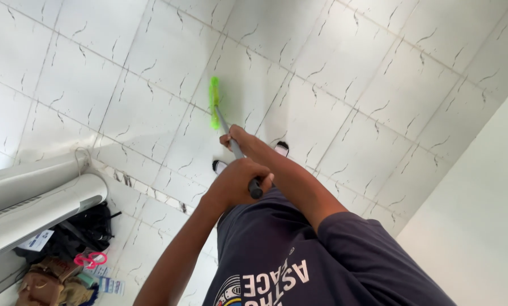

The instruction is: The person sweeps the tiled floor using a broom, moving around a doorway and various objects including a rolled-up rug, a fan, and bags.

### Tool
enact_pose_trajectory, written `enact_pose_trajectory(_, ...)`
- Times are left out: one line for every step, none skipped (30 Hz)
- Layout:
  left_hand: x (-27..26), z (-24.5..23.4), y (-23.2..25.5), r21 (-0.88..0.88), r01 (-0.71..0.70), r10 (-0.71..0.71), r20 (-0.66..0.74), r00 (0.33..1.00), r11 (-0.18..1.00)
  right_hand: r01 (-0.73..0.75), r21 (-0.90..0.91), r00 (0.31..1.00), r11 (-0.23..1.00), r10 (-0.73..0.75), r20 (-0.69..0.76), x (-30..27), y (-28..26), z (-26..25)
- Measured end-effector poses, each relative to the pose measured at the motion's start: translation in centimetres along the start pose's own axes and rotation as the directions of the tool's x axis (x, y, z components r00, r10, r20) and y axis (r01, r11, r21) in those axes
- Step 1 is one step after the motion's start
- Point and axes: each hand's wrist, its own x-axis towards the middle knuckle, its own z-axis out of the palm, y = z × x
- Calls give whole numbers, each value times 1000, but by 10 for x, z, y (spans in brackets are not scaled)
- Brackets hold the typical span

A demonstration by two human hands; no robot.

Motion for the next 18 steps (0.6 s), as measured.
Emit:
enact_pose_trajectory(2, 0, 7, -3, 39, -39, 37, 999, 999, -8, 66, 1000, 998, 8, 2, -5, -2, -2)
enact_pose_trajectory(5, 3, 13, -2, 0, 0, 20, 1000, 1000, 0, 118, 1000, 993, 3, -19, -8, -7, -5)
enact_pose_trajectory(6, 9, 20, -2, -39, 39, 4, 999, 999, 8, 171, 999, 985, -1, -40, -11, -11, -8)
enact_pose_trajectory(7, 15, 26, 0, -77, 77, -11, 997, 997, 17, 223, 998, 975, -3, -61, -12, -14, -13)
enact_pose_trajectory(9, 22, 30, -9, -138, 138, -17, 990, 990, 32, 213, 997, 976, -18, -71, -18, -20, -27)
enact_pose_trajectory(11, 30, 33, -18, -198, 198, -24, 980, 980, 48, 204, 996, 978, -32, -81, -27, -28, -46)
enact_pose_trajectory(15, 38, 34, -25, -260, 259, -34, 965, 965, 88, 215, 991, 973, -63, -117, -35, -34, -63)
enact_pose_trajectory(20, 45, 35, -47, -296, 295, -25, 955, 954, 127, 224, 984, 966, -94, -153, -45, -42, -80)
enact_pose_trajectory(24, 54, 36, -73, -327, 327, -15, 945, 942, 173, 162, 968, 971, -137, -212, -57, -51, -100)
enact_pose_trajectory(28, 63, 36, -99, -357, 358, -6, 934, 929, 214, 97, 946, 972, -181, -268, -70, -61, -120)
enact_pose_trajectory(33, 72, 36, -123, -354, 356, -8, 935, 927, 250, 143, 936, 958, -201, -289, -84, -70, -140)
enact_pose_trajectory(38, 81, 36, -146, -351, 353, -9, 935, 925, 286, 188, 925, 940, -220, -310, -98, -79, -159)
enact_pose_trajectory(43, 91, 36, -171, -348, 351, -12, 936, 922, 321, 187, 910, 929, -248, -333, -112, -90, -176)
enact_pose_trajectory(50, 98, 33, -208, -344, 347, -26, 938, 915, 355, 185, 894, 916, -275, -355, -124, -101, -190)
enact_pose_trajectory(57, 107, 29, -250, -336, 336, -43, 941, 908, 373, 178, 883, 911, -289, -371, -137, -114, -204)
enact_pose_trajectory(64, 114, 25, -291, -327, 325, -58, 944, 899, 390, 171, 871, 905, -303, -386, -149, -125, -211)
enact_pose_trajectory(73, 120, 20, -308, -305, 302, -58, 952, 901, 402, 107, 839, 909, -318, -442, -158, -135, -217)
enact_pose_trajectory(82, 126, 14, -325, -282, 279, -57, 959, 903, 409, 42, 801, 912, -336, -495, -168, -147, -224)
